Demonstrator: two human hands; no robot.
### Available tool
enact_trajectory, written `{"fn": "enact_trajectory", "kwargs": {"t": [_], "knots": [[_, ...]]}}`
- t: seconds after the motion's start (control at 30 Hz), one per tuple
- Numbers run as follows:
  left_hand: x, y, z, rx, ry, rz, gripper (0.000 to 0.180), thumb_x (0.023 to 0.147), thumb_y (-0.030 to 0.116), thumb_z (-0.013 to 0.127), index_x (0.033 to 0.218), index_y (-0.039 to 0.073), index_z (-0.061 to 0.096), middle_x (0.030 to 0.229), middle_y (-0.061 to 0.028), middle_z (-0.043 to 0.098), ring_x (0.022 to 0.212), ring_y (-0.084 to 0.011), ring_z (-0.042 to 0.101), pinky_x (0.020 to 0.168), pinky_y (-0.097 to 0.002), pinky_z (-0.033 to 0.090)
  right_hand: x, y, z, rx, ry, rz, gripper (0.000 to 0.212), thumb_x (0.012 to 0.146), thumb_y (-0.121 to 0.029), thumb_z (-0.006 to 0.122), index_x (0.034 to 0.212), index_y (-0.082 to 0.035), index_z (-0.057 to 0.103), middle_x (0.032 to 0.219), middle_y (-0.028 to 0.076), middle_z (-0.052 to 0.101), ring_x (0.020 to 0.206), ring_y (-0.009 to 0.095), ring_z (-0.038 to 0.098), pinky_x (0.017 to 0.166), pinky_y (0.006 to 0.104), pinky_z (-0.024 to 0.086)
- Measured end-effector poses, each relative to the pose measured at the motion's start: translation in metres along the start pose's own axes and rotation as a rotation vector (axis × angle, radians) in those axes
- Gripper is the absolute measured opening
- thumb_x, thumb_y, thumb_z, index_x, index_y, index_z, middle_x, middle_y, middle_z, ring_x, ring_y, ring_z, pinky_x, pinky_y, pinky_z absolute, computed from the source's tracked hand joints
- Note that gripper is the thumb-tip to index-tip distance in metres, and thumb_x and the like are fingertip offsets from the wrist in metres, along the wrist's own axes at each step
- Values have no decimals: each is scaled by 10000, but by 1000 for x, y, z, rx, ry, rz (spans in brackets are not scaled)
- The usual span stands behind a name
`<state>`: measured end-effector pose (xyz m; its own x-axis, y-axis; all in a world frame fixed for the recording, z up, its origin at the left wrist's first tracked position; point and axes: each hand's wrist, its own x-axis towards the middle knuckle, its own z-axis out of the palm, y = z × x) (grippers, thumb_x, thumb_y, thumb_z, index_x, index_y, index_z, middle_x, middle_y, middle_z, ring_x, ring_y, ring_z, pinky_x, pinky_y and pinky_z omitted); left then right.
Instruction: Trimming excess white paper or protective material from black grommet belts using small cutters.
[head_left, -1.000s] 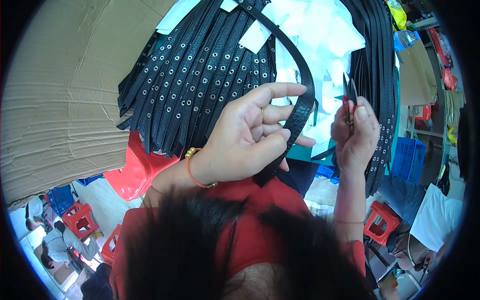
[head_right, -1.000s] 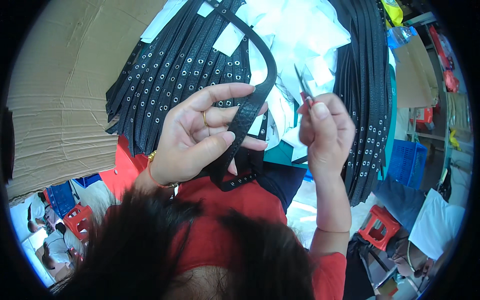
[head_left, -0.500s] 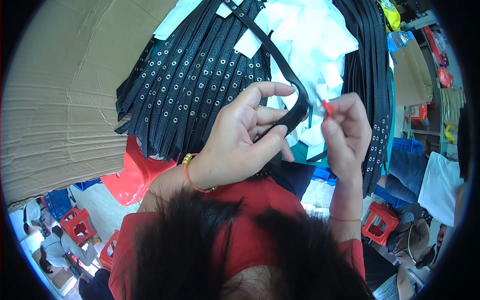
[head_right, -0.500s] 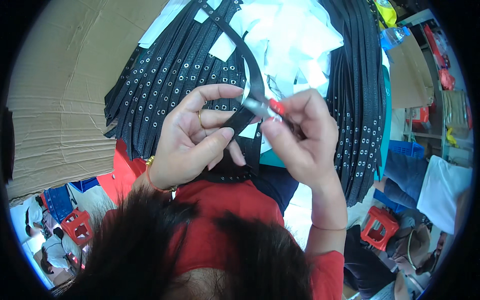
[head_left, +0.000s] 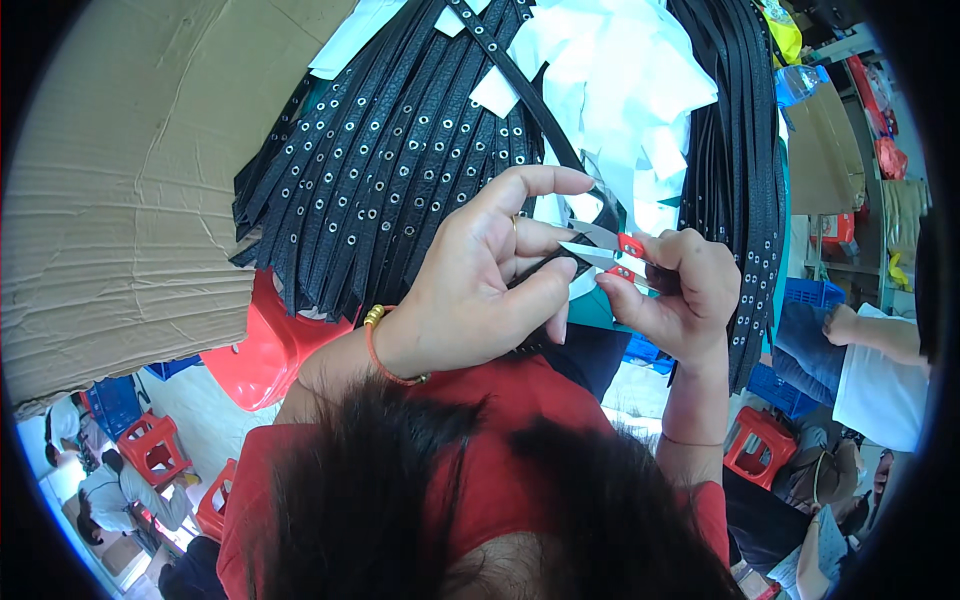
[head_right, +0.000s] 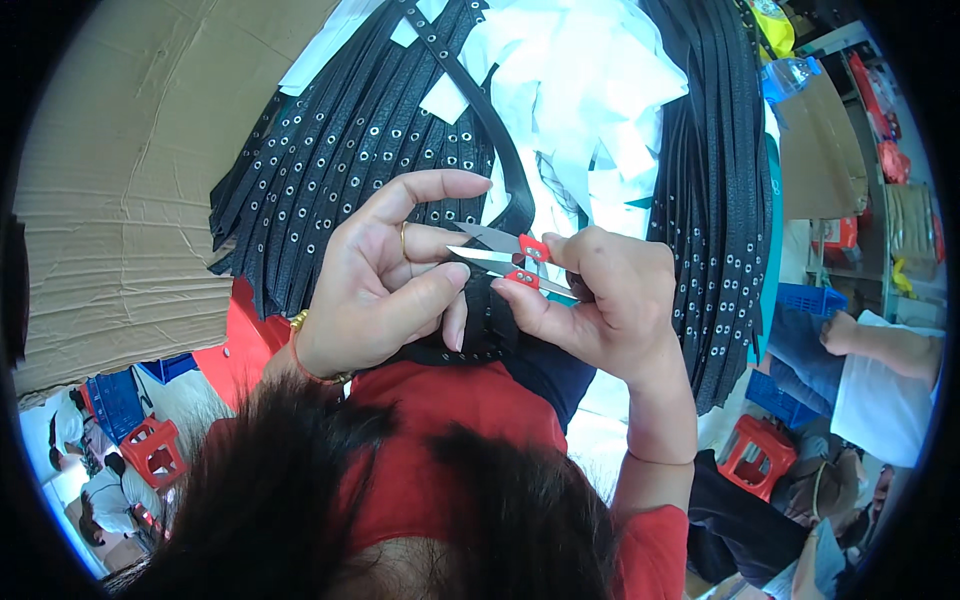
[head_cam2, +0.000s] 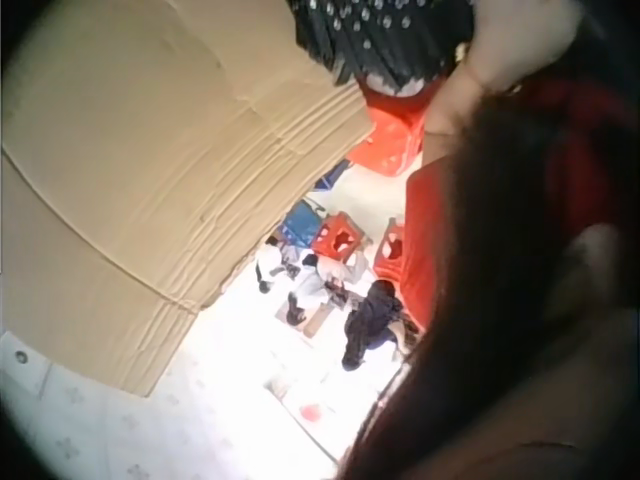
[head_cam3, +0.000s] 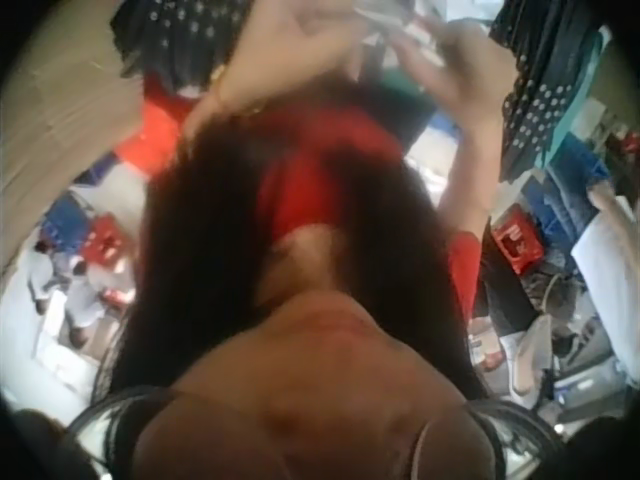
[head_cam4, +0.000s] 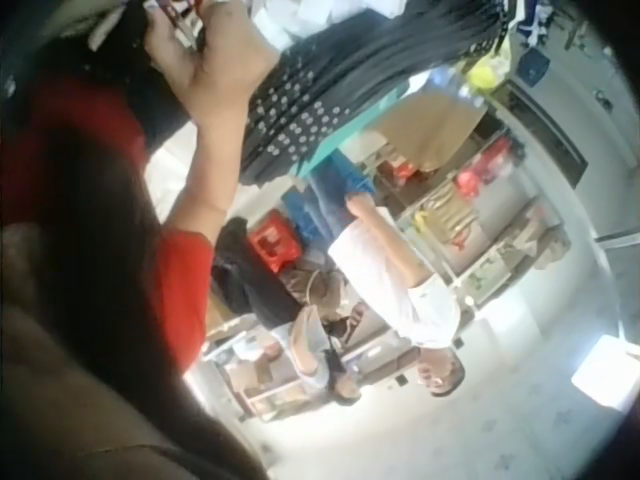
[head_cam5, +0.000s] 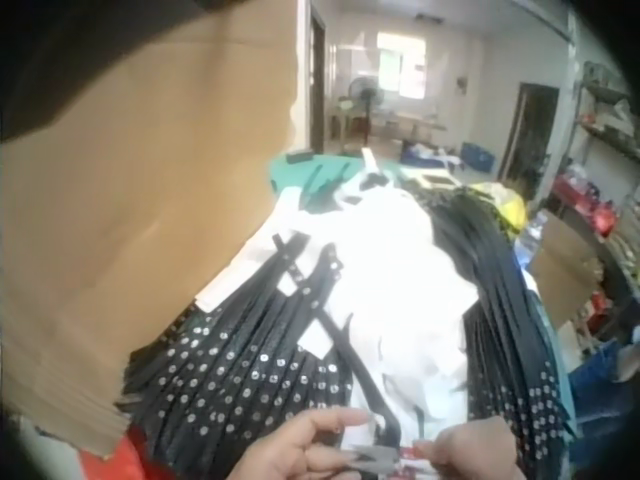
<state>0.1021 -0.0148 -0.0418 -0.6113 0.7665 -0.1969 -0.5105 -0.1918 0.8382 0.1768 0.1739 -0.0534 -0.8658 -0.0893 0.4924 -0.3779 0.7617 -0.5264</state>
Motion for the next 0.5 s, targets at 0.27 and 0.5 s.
{"fn": "enact_trajectory", "kwargs": {"t": [0.27, 0.5], "knots": [[1, -2, 0, 1, -5, 5, 473, 814, -92, 435, 1264, -54, 295, 930, -140, 629, 536, -92, 562, 473, -176, 438, -2, 2, -1, -47, -40, -12, 384, 642, -250, 805, 685, -41, 485, 557, 24, 465, 450, 77, 423, 409, 200, 321], [2, -3, 1, -1, -7, 1, 474, 814, -94, 431, 1265, -57, 290, 913, -137, 631, 532, -89, 558, 477, -177, 442, -3, 1, 2, -12, -21, 51, 378, 646, -256, 800, 684, -50, 485, 568, 25, 477, 458, 87, 439, 416, 205, 330]]}}
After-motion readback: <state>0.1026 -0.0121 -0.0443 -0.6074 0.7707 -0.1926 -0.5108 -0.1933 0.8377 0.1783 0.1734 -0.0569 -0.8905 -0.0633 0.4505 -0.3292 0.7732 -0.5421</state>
